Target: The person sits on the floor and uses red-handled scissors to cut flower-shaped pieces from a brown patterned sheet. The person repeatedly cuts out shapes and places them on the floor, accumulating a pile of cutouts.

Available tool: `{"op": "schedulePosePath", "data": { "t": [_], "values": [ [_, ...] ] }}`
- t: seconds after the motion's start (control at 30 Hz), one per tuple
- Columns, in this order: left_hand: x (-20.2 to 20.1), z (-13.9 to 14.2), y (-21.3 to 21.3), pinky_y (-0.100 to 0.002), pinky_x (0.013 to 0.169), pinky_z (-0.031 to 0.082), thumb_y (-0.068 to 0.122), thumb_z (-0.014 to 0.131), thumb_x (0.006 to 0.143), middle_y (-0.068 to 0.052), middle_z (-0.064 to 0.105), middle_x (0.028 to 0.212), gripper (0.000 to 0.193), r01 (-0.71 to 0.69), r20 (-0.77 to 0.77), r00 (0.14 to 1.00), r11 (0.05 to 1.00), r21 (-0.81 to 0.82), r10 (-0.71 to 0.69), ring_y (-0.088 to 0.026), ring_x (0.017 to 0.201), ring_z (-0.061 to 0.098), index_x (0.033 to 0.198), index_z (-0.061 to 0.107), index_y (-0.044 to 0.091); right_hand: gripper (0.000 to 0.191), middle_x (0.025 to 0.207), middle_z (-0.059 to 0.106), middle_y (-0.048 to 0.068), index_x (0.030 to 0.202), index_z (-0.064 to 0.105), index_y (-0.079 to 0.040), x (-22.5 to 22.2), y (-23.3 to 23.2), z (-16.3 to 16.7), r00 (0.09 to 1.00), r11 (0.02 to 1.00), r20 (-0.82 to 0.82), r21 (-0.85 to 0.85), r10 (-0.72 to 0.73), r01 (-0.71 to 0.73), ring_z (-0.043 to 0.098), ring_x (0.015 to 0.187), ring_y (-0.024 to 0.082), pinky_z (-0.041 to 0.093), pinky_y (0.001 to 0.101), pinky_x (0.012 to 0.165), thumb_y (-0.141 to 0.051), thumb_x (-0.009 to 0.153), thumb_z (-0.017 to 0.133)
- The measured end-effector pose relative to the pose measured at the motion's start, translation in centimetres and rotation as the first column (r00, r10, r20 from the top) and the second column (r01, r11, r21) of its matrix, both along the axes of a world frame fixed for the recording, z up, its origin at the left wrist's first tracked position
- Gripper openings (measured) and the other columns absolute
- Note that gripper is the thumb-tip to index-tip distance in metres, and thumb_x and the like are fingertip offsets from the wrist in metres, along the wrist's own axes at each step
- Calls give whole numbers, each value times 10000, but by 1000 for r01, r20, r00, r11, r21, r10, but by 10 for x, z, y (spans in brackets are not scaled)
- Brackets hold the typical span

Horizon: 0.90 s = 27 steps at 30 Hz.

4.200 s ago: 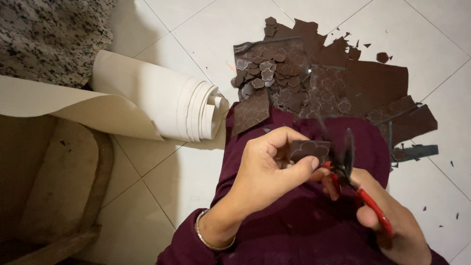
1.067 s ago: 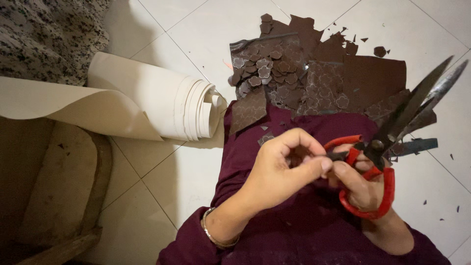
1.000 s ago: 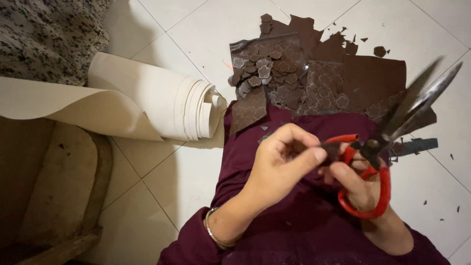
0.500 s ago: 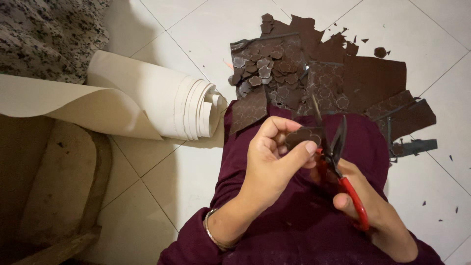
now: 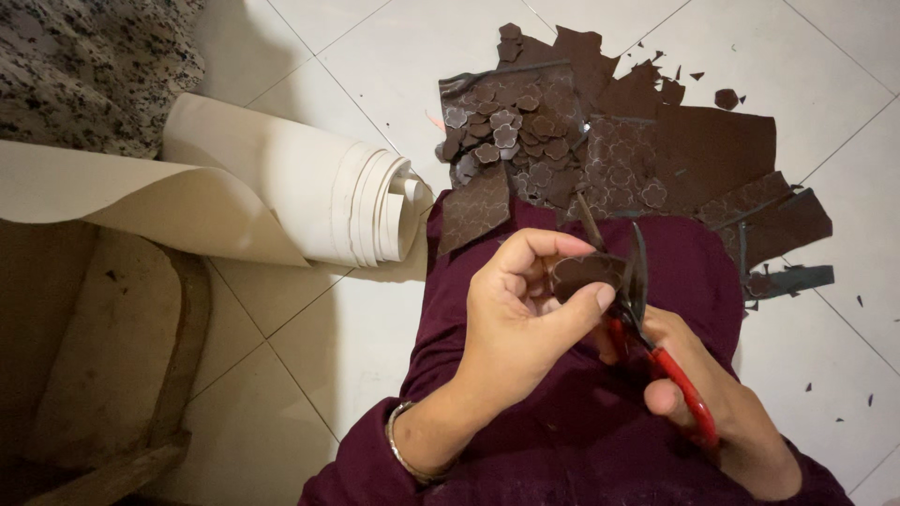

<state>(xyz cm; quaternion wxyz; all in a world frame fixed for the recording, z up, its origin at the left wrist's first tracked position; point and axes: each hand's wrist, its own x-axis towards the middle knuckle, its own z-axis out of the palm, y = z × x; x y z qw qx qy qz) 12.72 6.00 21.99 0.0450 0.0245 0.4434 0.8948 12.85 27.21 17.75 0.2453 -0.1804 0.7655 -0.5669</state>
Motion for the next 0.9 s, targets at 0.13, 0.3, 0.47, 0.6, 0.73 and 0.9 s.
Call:
{"op": "schedulePosePath", "data": {
  "t": [0.13, 0.3, 0.47, 0.6, 0.73, 0.9],
  "values": [
    [0, 1, -1, -224, 776, 589, -50, 719, 944, -85, 690, 1061, 321, 9, 6, 1000, 1000, 19, -9, -80, 895, 676, 1230, 575, -33, 1203, 783, 533, 23, 1021, 642, 6, -5, -3, -1, 999, 999, 35, -43, 7, -5, 480, 694, 134, 400, 288, 590, -1077, 545, 424],
    [1, 6, -3, -189, 729, 547, -45, 738, 932, -70, 694, 1028, 336, -8, -14, 1000, 998, -66, 7, -59, 870, 654, 1226, 576, -26, 1133, 966, 606, 85, 1196, 580, 23, 2, -13, 31, 998, 993, 55, -113, -14, 21, 507, 859, 166, 454, 310, 734, -982, 686, 462],
    [0, 9, -5, -172, 685, 532, -16, 742, 916, -50, 696, 1001, 330, 10, -12, 1000, 999, -48, -11, -46, 838, 656, 1200, 573, -4, 945, 1135, 573, 152, 1364, 499, 40, 31, -9, 52, 985, 979, 50, -119, -163, 168, 573, 991, 236, 456, 361, 949, -772, 883, 464],
    [1, 9, -7, -153, 694, 504, -10, 751, 918, -38, 690, 1020, 336, -10, -35, 999, 992, -123, 5, -30, 872, 643, 1208, 580, -4, 909, 1101, 578, 124, 1413, 526, 37, 29, 0, 48, 994, 990, -38, -107, -101, 97, 550, 960, 221, 497, 336, 859, -732, 940, 417],
    [0, 10, -7, -149, 682, 496, -7, 752, 919, -33, 690, 1001, 340, -17, -47, 999, 988, -154, 10, -23, 839, 630, 1213, 580, 1, 896, 1098, 586, 118, 1431, 510, 41, 28, 3, 49, 993, 993, -76, -89, -91, 84, 560, 961, 217, 502, 335, 853, -708, 949, 410],
    [-2, 11, -9, -142, 673, 499, -3, 751, 912, -16, 683, 977, 343, -7, -47, 999, 978, -208, -2, -8, 831, 631, 1206, 575, 7, 986, 1065, 594, 132, 1312, 537, 46, 24, -3, 49, 992, 990, -1, -63, -126, 125, 548, 933, 216, 492, 340, 833, -823, 859, 425]
  ]
}}
